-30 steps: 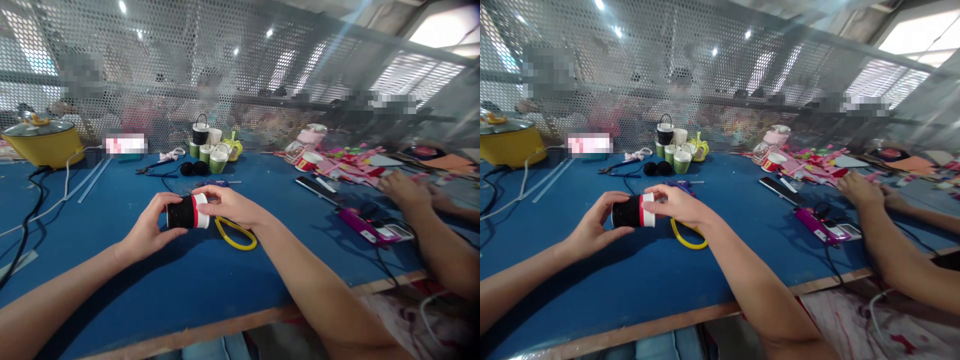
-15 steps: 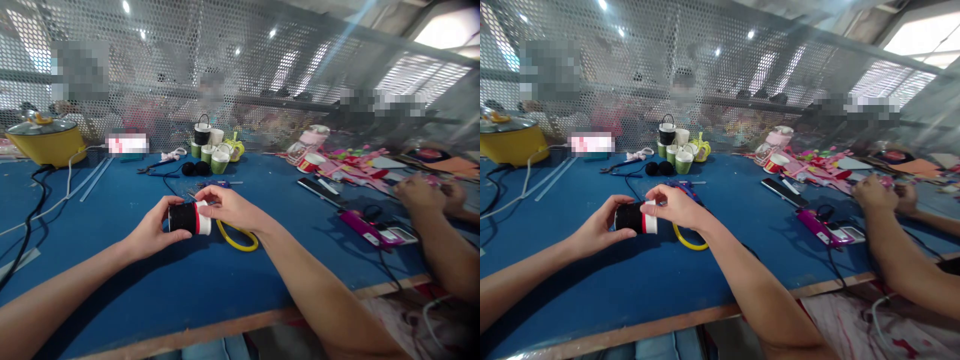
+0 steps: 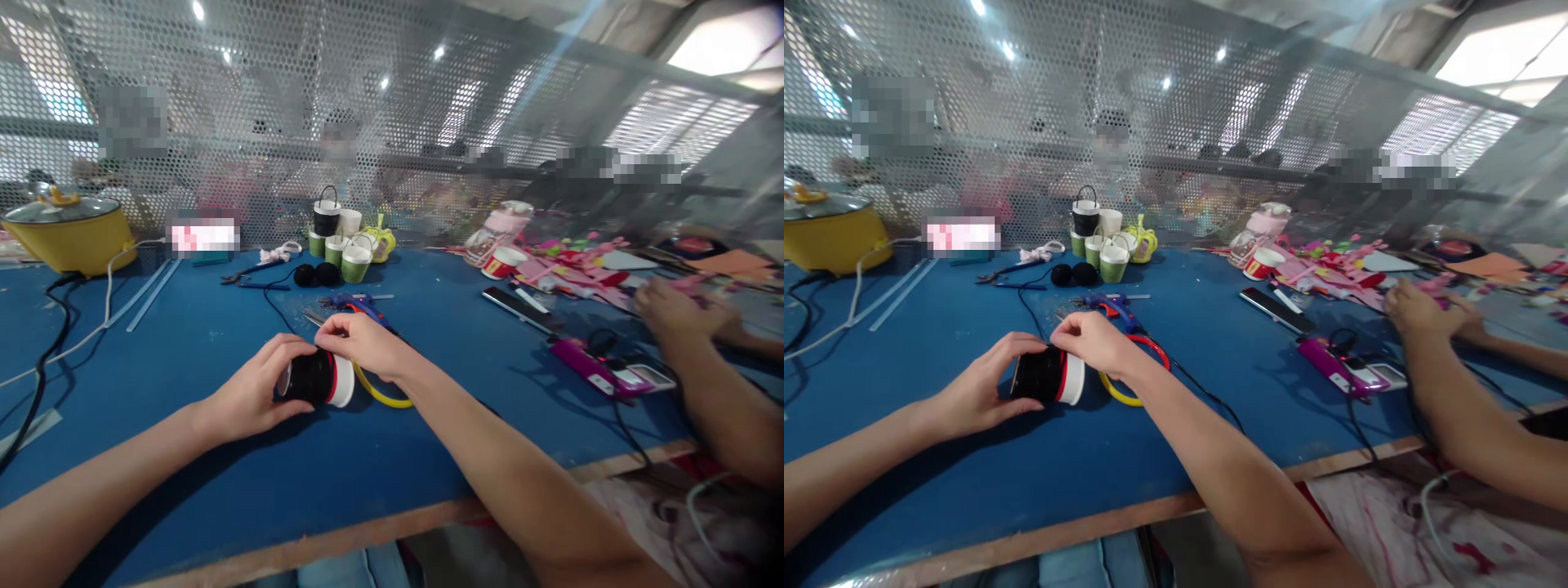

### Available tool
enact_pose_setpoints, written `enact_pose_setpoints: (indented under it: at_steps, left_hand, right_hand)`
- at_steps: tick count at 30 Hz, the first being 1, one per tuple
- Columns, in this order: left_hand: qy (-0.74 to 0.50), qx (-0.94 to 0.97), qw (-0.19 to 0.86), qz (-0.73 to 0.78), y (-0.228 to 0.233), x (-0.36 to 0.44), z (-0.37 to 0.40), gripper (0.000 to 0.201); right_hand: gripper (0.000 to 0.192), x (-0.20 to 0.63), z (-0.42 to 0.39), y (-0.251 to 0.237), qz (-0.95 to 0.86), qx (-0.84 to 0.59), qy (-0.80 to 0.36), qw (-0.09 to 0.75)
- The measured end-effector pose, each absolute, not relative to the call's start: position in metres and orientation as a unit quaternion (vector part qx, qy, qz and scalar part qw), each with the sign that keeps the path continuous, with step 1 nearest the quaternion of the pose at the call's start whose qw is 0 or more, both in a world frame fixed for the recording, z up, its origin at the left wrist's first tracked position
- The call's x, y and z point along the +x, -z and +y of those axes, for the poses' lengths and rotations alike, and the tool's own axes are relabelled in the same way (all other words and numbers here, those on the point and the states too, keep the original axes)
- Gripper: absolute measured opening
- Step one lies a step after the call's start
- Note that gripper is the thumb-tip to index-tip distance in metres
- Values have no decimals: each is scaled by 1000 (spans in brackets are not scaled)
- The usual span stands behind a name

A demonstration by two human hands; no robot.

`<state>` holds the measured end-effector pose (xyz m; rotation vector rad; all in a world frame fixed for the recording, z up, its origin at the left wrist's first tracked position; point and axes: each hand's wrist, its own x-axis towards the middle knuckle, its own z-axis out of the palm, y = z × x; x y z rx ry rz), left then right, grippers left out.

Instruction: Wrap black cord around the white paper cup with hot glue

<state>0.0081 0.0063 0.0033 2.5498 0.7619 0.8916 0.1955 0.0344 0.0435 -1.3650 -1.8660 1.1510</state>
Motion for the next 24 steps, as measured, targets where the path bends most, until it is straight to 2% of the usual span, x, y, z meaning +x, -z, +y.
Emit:
enact_pose_setpoints:
  at_steps: [5,10,16,19,24]
  left_hand:
    - [-320,896,159,265,-2,8,7,51]
    - [-318,901,149,256,-2,8,6,53]
    - [-313,901,147,263,-3,8,5,53]
    - [-307,904,148,257,-3,8,5,54]
    - [-282,916,138,250,-4,8,4,60]
  right_hand:
    - [21,204,38,-45,-723,-507,-397,249]
    - [15,206,36,-51,-730,-482,-440,204]
    - [13,200,33,-48,-711,-470,-427,302]
    - [8,197,33,-49,-682,-430,-469,360]
    - [10,190,35,-49,-674,-393,-497,381]
